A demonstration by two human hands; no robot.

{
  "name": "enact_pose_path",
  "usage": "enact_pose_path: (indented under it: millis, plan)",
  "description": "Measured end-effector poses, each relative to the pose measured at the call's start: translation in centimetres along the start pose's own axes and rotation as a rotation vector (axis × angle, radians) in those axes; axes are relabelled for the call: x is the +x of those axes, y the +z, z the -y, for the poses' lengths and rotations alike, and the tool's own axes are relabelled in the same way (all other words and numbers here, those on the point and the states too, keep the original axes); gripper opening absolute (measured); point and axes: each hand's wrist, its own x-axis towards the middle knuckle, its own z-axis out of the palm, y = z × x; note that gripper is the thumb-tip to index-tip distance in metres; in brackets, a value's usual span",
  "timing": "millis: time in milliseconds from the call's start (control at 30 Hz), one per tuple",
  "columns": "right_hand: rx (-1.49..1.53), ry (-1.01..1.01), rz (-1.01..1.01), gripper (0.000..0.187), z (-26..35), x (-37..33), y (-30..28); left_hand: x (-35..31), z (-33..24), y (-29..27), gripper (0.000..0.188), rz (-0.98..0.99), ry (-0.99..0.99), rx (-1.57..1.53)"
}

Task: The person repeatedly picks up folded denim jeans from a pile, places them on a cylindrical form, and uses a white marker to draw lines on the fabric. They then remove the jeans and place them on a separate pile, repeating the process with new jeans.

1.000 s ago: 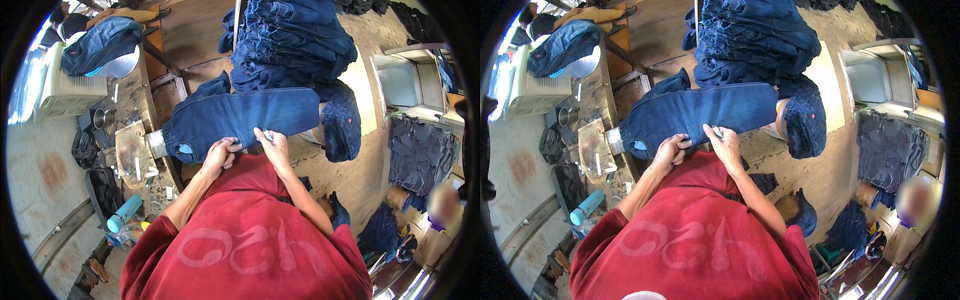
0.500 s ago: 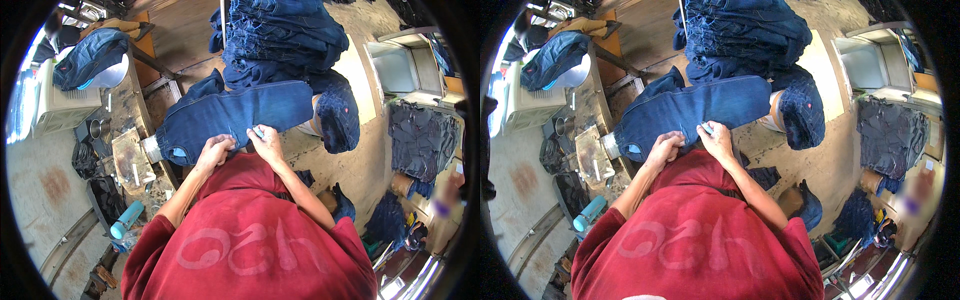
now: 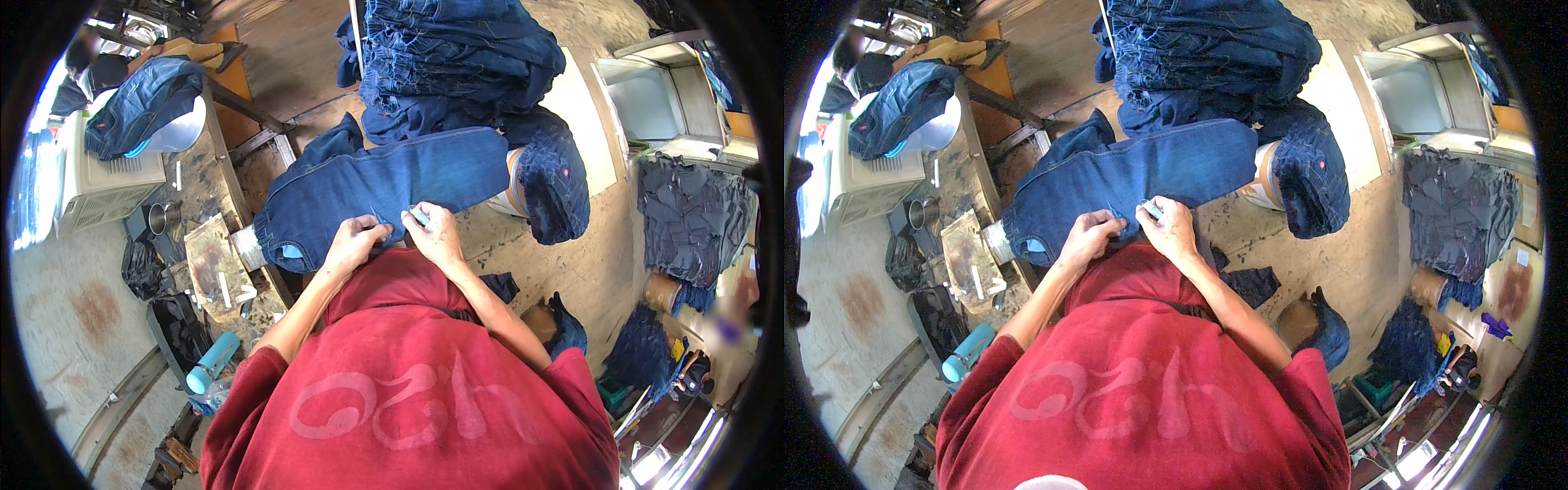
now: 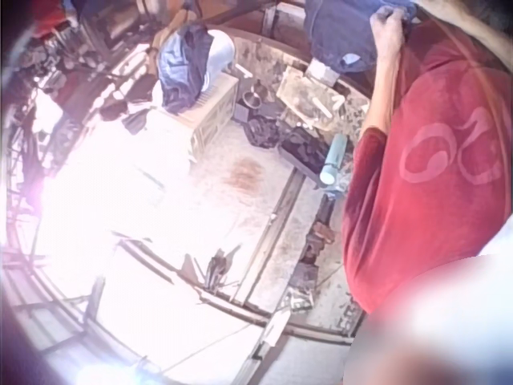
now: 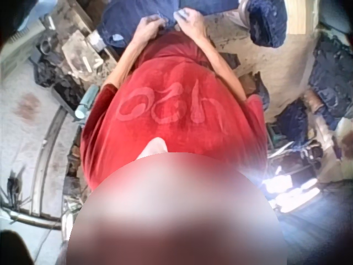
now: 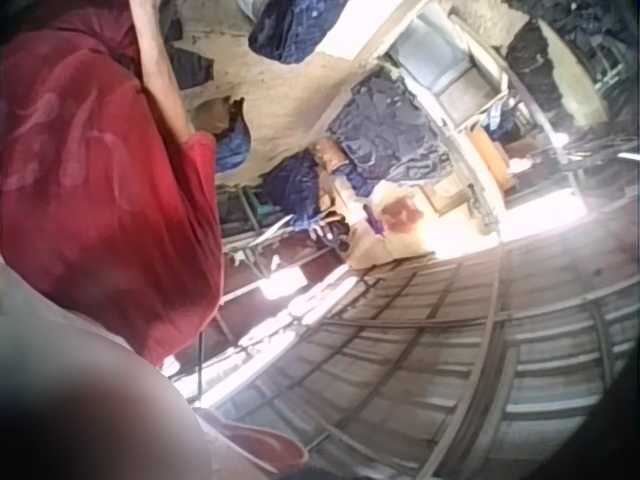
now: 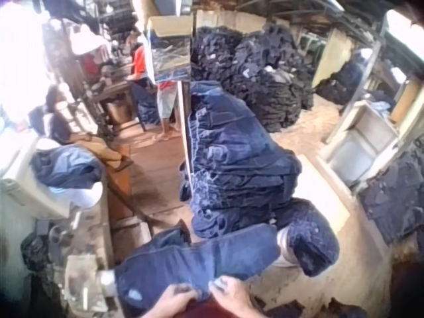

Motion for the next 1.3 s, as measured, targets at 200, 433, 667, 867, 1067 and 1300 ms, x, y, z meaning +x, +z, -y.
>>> enact_pose_path:
  millis: [200, 433, 667, 867, 1067, 1300]
  plan:
    - [-0.063, 0.032, 0.000, 0.031, 0.1, -0.1, -0.3, -0.9, 0.4, -0.3, 0.012, 0.019, -0.019, -0.074]
    - [-0.053, 0.025, -0.035, 0.032, 0.2, -0.2, -0.1, -0.4, 0.0, -0.4, 0.011, 0.013, -0.106, -0.213]
    - [-0.002, -0.015, 0.016, 0.032, -0.2, -0.1, -0.7, -0.4, 0.0, -2.5, 0.034, 0.228, -0.139, -0.287]
    - [-0.168, -0.217, 0.011, 0.019, 3.5, -1.8, -3.8, 0.6, -1.9, -5.5, 0.097, 0.406, 0.278, 0.477]
    - [-0.384, -0.363, 0.004, 0.019, 6.1, -1.7, -2.3, 0.8, -3.1, -6.5, 0.109, 0.480, 0.028, 0.143]
    - [-0.308, -0.351, 0.106, 0.028, 6.1, -1.0, -2.4, 0.9, -2.3, -6.7, 0.113, 0.501, -0.015, 0.042]
